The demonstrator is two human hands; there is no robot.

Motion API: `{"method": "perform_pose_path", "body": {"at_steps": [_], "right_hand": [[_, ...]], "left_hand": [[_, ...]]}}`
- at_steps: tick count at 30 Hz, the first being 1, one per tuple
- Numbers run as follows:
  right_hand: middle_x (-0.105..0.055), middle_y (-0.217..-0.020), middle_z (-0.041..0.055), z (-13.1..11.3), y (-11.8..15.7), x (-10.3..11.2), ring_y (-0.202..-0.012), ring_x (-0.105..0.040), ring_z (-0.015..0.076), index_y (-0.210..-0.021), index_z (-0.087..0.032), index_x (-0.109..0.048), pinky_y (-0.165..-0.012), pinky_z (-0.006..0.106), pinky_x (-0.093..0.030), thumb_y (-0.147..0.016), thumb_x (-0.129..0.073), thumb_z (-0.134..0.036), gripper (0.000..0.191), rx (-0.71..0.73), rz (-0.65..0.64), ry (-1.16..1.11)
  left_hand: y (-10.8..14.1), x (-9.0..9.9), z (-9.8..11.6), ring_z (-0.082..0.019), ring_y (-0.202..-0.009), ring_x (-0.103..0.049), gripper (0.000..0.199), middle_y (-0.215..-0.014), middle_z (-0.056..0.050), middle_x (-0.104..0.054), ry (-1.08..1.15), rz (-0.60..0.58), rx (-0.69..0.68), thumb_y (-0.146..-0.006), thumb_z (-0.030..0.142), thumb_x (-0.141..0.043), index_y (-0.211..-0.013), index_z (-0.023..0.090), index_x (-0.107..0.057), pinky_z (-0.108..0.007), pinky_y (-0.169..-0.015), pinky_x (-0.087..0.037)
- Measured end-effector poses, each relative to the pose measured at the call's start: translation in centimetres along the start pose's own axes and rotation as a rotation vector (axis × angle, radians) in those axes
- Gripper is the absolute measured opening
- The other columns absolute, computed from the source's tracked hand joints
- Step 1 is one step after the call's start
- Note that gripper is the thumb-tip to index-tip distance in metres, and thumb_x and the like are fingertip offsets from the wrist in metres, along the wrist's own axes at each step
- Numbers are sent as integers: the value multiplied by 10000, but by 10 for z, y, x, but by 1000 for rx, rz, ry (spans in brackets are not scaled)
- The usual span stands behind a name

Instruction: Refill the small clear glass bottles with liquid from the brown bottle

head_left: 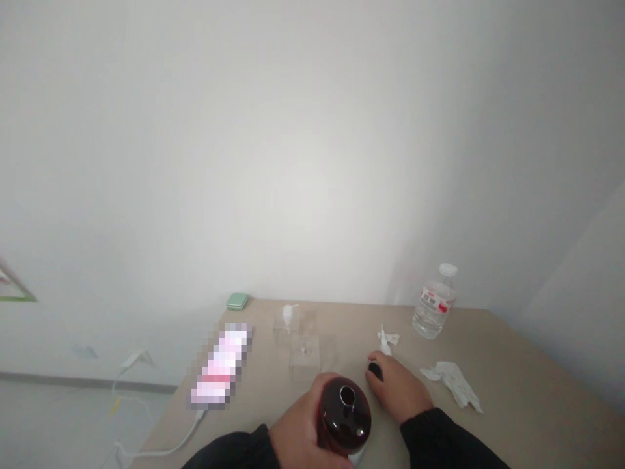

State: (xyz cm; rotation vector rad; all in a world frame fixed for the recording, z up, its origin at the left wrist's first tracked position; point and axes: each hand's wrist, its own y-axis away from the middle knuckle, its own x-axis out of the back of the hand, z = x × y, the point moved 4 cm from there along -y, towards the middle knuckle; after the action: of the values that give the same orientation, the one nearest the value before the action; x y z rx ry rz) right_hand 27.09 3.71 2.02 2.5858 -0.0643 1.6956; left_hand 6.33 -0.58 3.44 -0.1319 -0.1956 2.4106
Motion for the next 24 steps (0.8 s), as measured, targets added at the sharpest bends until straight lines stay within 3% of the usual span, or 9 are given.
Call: {"method": "perform_pose_path", "body": {"at_steps": [4, 8, 11, 15, 18, 20, 21, 24], "right_hand": [[-699, -1067, 126, -10, 6, 9, -919, -662, 270, -1078, -202, -631, -834, 411, -477, -923, -429, -359, 299, 94, 135, -145], [-654, -890, 73, -27, 20, 10, -783, -624, 222, -1076, -220, -630, -722, 358, -504, -950, -417, -440, 331, 437, 239, -463], [-613, -968, 73, -32, 31, 3, -833, -608, 217, -1232, -245, -563, -711, 338, -510, -950, -433, -479, 388, 628, 284, -695], [-535, -1236, 122, -38, 39, -12, -1093, -566, 287, -1359, -265, -461, -877, 411, -502, -872, -427, -687, 645, 709, 181, -955], [-508, -1291, 132, -45, 43, -20, -1177, -542, 324, -1395, -281, -389, -966, 469, -467, -756, -495, -789, 824, 686, 42, -1090], [-502, -1308, 132, -51, 46, -22, -1193, -541, 332, -1396, -293, -365, -998, 493, -445, -705, -549, -801, 876, 656, -10, -1129], [-506, -1305, 130, -53, 47, -23, -1191, -544, 332, -1387, -297, -369, -1005, 498, -439, -687, -568, -803, 887, 644, -17, -1139], [-527, -1291, 121, -61, 50, -22, -1152, -574, 326, -1360, -308, -396, -982, 484, -456, -652, -612, -797, 887, 637, -16, -1170]], "left_hand": [[-1, -1, 3, -266, -1018, -582, 860, -1143, -95, -608, -7, 9, -7, -499, 356, -888, -1232, 182, -474, -377, -876, -461], [-1, 0, 1, -277, -1031, -580, 888, -1141, -101, -617, 0, -12, -49, -509, 413, -899, -1252, 178, -473, -398, -896, -457], [0, 5, -5, -316, -1094, -557, 973, -1180, -117, -602, -48, 31, -60, -444, 513, -918, -1256, 177, -500, -441, -982, -414], [0, 14, -9, -382, -1168, -499, 1171, -1287, -148, -524, -314, 99, -114, -322, 593, -913, -1332, 192, -477, -502, -1054, -359], [3, 19, -4, -370, -1129, -505, 1231, -1270, -145, -509, -472, 113, -181, -346, 677, -864, -1392, 210, -414, -505, -1016, -392], [9, 22, 3, -333, -1054, -528, 1110, -1209, -136, -531, -554, 137, -273, -474, 747, -779, -1379, 213, -421, -477, -944, -433], [13, 24, 7, -302, -992, -537, 954, -1130, -118, -551, -593, 179, -330, -604, 773, -682, -1343, 215, -452, -451, -885, -450], [27, 36, 19, -260, -916, -521, 585, -997, -86, -524, -693, 439, -535, -857, 671, -458, -1213, 208, -497, -414, -802, -450]]}}
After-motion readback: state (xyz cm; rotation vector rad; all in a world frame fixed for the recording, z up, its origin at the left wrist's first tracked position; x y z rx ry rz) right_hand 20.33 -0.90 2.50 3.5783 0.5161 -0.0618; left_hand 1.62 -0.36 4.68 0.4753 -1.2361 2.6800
